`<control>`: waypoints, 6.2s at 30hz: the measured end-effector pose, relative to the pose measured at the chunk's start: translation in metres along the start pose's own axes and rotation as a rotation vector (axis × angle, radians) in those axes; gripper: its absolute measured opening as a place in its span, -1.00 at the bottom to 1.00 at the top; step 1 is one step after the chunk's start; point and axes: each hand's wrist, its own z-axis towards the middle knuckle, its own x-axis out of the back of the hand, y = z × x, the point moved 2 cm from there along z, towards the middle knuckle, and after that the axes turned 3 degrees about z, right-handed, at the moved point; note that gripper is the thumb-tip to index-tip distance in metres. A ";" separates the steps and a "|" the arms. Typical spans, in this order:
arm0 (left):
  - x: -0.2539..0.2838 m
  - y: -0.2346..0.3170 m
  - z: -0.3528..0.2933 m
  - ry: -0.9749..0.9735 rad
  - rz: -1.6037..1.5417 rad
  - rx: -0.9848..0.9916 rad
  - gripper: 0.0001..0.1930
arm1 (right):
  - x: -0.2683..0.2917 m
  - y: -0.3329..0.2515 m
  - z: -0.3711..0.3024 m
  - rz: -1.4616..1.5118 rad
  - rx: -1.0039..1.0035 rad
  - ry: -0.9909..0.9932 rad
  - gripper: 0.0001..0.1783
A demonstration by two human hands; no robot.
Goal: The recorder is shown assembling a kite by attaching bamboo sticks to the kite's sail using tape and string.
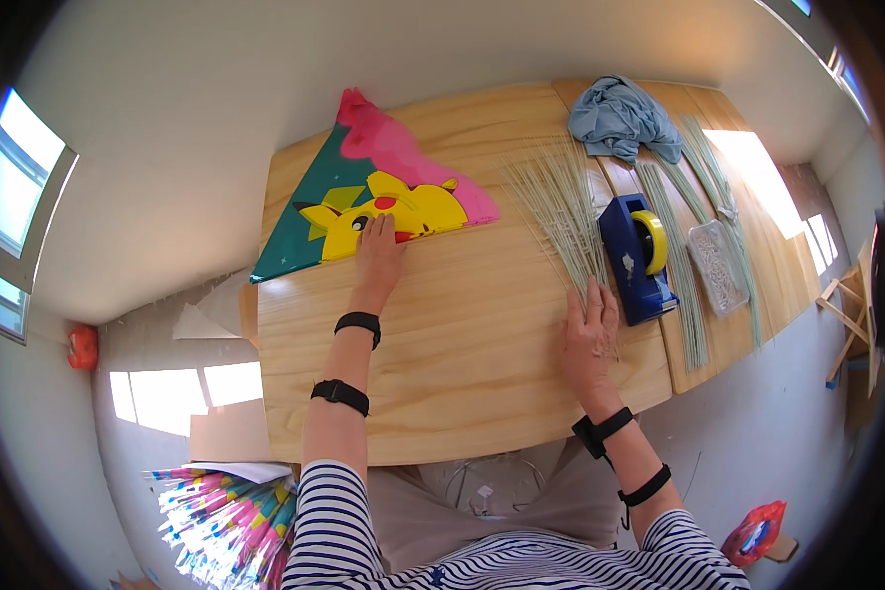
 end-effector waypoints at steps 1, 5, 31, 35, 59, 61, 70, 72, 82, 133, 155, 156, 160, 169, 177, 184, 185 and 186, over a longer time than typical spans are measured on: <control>-0.002 -0.005 0.004 -0.029 0.004 -0.014 -0.44 | -0.006 -0.004 0.001 0.011 0.041 -0.011 -0.47; 0.000 -0.012 0.010 0.021 0.027 -0.195 -0.60 | -0.022 -0.016 0.006 0.111 0.068 -0.055 -0.48; -0.010 -0.063 0.033 0.238 -0.890 0.514 -0.81 | -0.005 -0.041 0.003 0.428 0.076 -0.056 -0.64; 0.038 -0.048 0.022 0.459 -0.594 0.413 -0.84 | -0.004 -0.045 -0.001 0.515 0.050 -0.115 -0.65; 0.108 0.068 -0.295 0.077 -0.195 -0.011 -0.33 | 0.014 -0.030 -0.130 1.409 -0.858 -0.441 -0.60; 0.095 0.022 -0.289 0.054 -0.078 0.188 -0.27 | 0.012 -0.031 -0.133 1.392 -0.856 -0.449 -0.61; 0.087 0.015 -0.304 -0.013 -0.236 0.147 -0.43 | -0.021 -0.009 -0.114 1.115 -0.696 -0.338 -0.76; 0.089 0.002 -0.311 -0.012 -0.461 0.332 -0.50 | -0.021 -0.010 -0.091 0.988 -0.625 -0.299 -0.78; 0.114 0.008 -0.394 -0.068 -0.710 0.913 -0.67 | 0.013 -0.066 -0.014 0.377 0.048 -0.023 -0.27; 0.126 -0.120 -0.313 0.264 -1.504 0.959 -0.74 | 0.031 -0.082 -0.130 0.310 0.385 -0.569 0.07; 0.172 0.060 -0.263 -0.050 -1.652 0.450 -0.88 | 0.034 -0.212 -0.058 1.411 0.038 -0.464 -0.41; 0.174 0.057 -0.265 -0.032 -1.612 0.467 -0.87 | 0.030 -0.211 -0.059 1.440 -0.022 -0.523 -0.47; 0.165 0.042 -0.272 0.040 -1.448 0.472 -0.85 | 0.037 -0.212 -0.062 1.335 -0.007 -0.473 -0.60; 0.158 0.048 -0.260 0.085 -1.550 0.560 -0.86 | 0.039 -0.214 -0.058 1.424 0.026 -0.313 -0.78; 0.146 -0.050 -0.245 0.227 -1.392 0.715 -0.81 | 0.058 -0.120 -0.038 1.899 -0.475 -0.307 -0.89; 0.127 -0.216 -0.224 0.528 -1.139 0.918 -0.72 | 0.142 0.135 -0.142 1.751 -0.711 0.010 -0.89; 0.121 -0.230 -0.219 0.538 -1.108 0.911 -0.70 | 0.158 0.162 -0.170 1.642 -0.798 0.070 -0.89; 0.119 -0.247 -0.217 0.554 -1.068 0.909 -0.69 | 0.167 0.182 -0.195 1.561 -0.849 0.115 -0.89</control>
